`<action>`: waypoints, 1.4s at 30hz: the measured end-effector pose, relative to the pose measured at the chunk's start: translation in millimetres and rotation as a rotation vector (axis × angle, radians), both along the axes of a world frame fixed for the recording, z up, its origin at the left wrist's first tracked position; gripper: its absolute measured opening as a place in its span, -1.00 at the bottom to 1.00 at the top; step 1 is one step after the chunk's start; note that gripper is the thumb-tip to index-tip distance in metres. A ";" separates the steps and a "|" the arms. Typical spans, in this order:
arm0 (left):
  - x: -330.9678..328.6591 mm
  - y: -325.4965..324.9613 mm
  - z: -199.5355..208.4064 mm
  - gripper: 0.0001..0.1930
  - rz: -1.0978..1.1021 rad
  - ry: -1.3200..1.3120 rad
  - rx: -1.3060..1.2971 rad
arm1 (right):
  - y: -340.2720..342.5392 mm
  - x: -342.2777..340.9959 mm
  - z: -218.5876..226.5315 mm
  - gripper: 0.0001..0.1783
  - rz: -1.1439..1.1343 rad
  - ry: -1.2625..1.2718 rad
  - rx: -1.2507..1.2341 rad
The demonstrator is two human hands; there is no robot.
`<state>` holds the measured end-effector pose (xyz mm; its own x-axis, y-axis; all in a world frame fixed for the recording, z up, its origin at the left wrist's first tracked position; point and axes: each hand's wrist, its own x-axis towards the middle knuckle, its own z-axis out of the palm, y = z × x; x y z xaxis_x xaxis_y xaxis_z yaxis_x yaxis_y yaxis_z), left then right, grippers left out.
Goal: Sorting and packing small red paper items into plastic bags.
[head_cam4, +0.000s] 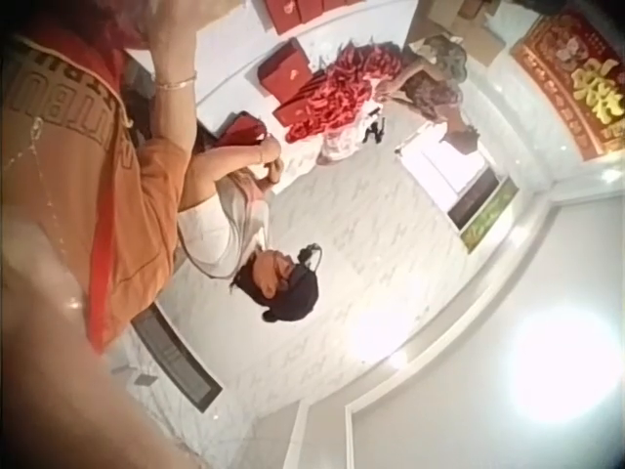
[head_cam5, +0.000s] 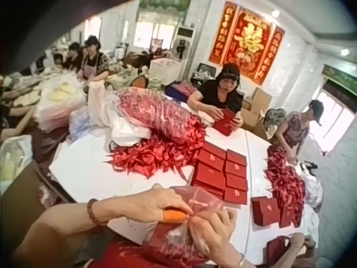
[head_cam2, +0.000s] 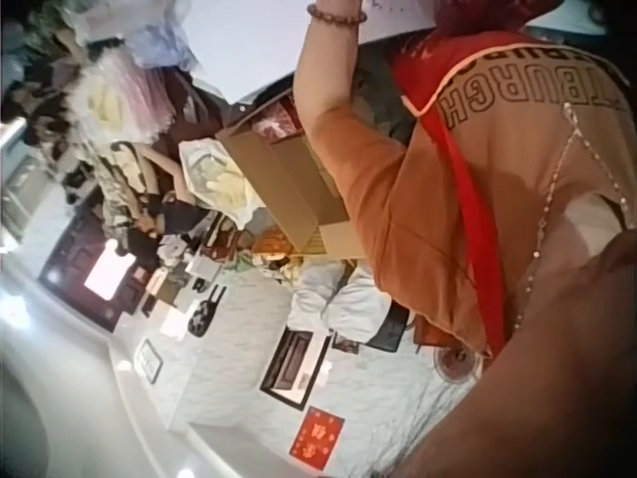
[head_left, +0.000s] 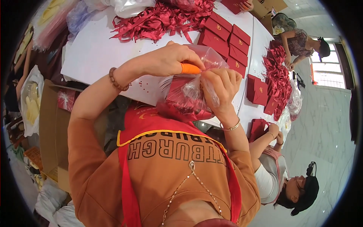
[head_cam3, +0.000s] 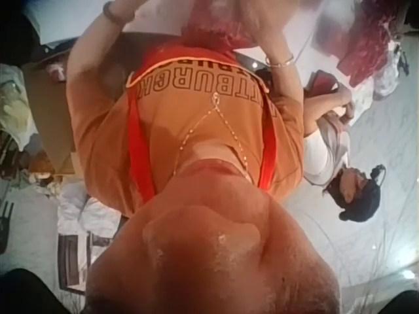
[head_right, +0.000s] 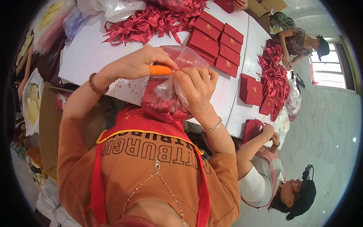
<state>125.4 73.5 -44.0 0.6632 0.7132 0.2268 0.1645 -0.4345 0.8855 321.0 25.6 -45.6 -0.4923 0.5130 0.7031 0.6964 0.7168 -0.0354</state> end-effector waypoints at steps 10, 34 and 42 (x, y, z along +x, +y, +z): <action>6.8 20.1 27.2 -0.83 -0.331 0.287 -0.096 | -2.2 2.5 -2.3 -0.82 -0.019 0.031 -0.015; 30.7 26.1 32.9 -0.91 -0.352 0.529 0.886 | -2.1 13.8 11.6 -0.89 0.282 -0.241 -0.354; -14.1 66.2 -12.5 -0.85 0.065 0.079 -0.214 | -56.7 77.0 -54.0 -0.45 0.104 0.494 -0.465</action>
<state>111.4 139.7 -56.4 0.6238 0.7814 0.0151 0.2582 -0.2242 0.9397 398.0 -31.1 -99.7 -0.2336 0.7834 0.5760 0.4473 0.6125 -0.6517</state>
